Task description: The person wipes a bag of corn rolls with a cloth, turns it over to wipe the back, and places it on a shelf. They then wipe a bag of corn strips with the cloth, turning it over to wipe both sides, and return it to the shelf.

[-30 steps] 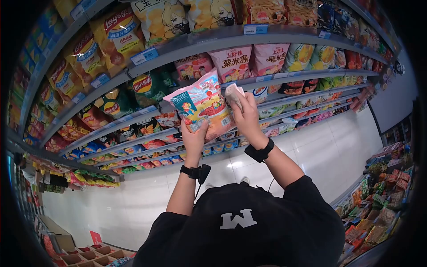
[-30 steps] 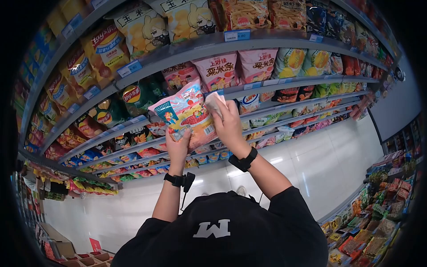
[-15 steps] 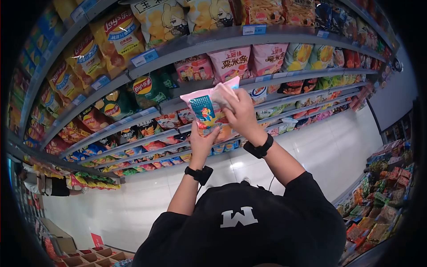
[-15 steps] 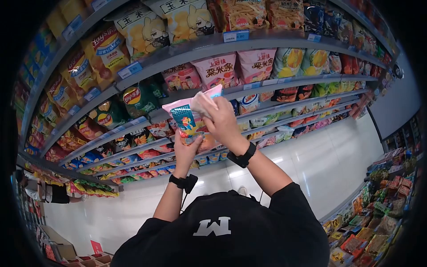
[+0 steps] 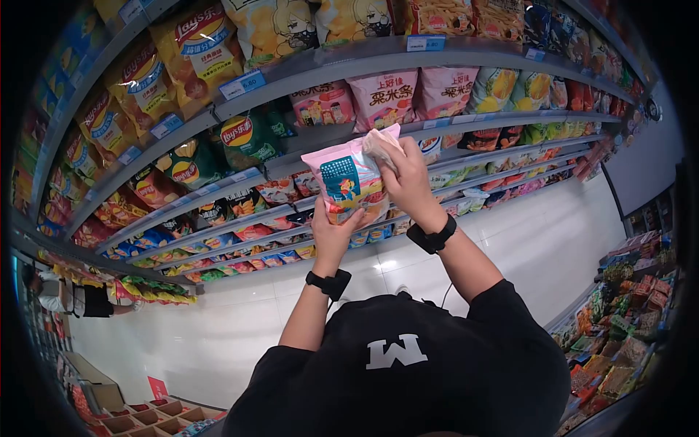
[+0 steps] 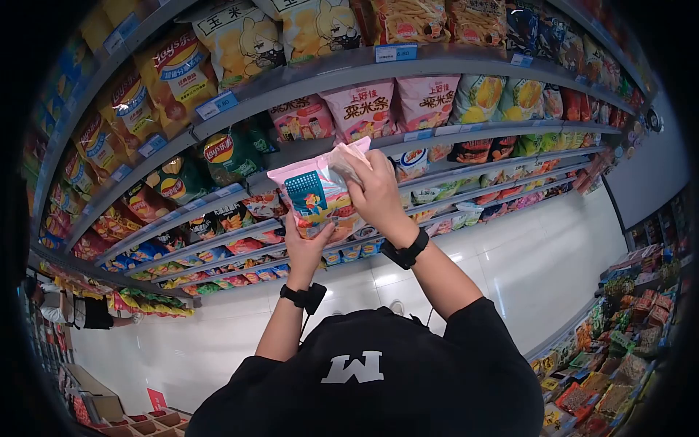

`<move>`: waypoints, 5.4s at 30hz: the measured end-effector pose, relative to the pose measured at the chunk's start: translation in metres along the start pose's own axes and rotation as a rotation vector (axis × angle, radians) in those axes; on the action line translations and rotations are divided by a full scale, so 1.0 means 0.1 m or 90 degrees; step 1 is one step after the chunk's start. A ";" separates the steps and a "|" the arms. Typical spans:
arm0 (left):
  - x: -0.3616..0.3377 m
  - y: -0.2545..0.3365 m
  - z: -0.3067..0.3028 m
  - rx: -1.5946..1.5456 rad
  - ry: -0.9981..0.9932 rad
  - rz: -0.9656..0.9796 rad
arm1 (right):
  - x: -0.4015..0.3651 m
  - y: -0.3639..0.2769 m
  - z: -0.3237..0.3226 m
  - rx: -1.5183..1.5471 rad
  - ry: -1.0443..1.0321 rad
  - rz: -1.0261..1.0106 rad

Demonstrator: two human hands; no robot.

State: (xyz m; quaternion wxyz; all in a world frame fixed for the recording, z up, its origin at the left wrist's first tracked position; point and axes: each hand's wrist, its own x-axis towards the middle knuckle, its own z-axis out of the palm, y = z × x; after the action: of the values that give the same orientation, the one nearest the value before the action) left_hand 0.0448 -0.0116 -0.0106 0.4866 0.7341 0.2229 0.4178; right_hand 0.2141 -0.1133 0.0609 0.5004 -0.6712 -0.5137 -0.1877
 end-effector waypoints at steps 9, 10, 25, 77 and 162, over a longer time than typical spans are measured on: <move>0.07 -0.04 -0.03 -0.039 -0.022 -0.078 | -0.06 0.03 -0.01 -0.036 0.051 0.103; 0.06 -0.04 -0.01 -0.022 -0.048 -0.096 | -0.10 -0.09 0.03 -0.021 -0.004 0.017; 0.10 0.01 -0.01 0.032 -0.106 -0.083 | -0.25 -0.35 0.30 -0.097 -0.041 -0.243; 0.39 -0.10 -0.45 0.206 -0.136 0.093 | -0.13 -0.54 0.52 -0.157 0.026 -0.129; 0.13 -0.22 -0.10 -0.189 -0.102 -0.087 | -0.28 -0.03 0.21 -0.143 0.038 0.107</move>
State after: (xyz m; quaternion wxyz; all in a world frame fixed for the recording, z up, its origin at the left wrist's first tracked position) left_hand 0.0451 0.0128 -0.0231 0.6330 0.6684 0.1690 0.3521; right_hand 0.1950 -0.1093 0.0315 0.4510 -0.7578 -0.4162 -0.2217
